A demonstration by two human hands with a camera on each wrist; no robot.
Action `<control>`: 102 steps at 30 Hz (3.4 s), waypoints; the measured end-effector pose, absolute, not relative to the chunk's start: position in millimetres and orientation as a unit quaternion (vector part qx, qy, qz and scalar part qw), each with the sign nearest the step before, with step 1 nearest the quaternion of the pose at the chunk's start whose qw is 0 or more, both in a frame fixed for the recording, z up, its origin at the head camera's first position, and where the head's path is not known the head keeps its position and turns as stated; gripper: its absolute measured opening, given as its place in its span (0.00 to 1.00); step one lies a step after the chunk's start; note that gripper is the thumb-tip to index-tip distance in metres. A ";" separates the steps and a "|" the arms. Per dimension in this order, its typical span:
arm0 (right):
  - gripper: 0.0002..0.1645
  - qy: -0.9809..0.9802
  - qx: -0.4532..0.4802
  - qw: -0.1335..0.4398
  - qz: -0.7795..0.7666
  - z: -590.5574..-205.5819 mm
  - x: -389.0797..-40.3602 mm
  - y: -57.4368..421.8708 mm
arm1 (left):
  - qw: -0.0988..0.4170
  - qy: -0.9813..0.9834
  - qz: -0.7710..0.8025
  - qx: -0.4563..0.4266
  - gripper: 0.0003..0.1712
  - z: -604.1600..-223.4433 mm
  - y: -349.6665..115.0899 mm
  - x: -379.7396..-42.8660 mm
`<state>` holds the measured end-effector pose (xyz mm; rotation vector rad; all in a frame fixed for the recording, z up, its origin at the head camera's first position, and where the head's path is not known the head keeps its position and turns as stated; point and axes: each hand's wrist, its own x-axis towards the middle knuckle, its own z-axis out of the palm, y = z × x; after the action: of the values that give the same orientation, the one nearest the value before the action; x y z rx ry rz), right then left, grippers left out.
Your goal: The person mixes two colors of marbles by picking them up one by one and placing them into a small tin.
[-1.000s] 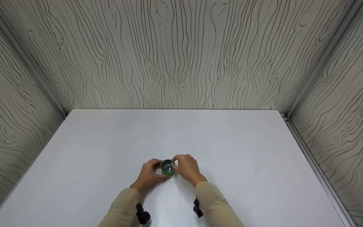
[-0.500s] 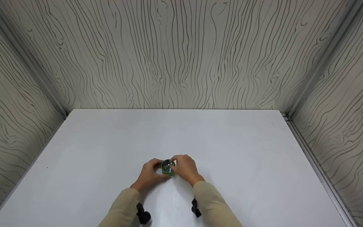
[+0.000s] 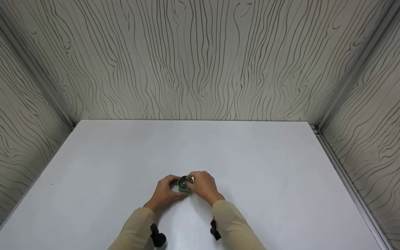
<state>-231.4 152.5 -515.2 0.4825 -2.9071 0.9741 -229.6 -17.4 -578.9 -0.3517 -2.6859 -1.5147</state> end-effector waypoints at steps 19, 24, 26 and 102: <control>0.06 -0.937 0.153 0.020 0.312 -515.0 -225.2 161.4 | 0.012 -0.865 -0.489 -0.115 0.28 -574.5 -17.4 -229.4; 0.06 -0.938 0.154 0.024 0.308 -515.2 -224.5 163.2 | 0.007 -0.865 -0.489 -0.113 0.28 -573.7 -17.5 -229.1; 0.06 -0.939 0.154 0.026 0.307 -515.9 -224.4 163.6 | 0.008 -0.865 -0.489 -0.114 0.28 -573.9 -17.6 -229.0; 0.11 -0.959 0.051 -0.028 0.279 -527.7 -232.0 218.9 | -0.012 -0.856 -0.507 -0.100 0.31 -571.0 -17.4 -225.8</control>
<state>-232.0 218.9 -527.7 0.1645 -3.0670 0.8910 -225.8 -17.4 -571.0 -0.3163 -2.7087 -1.6060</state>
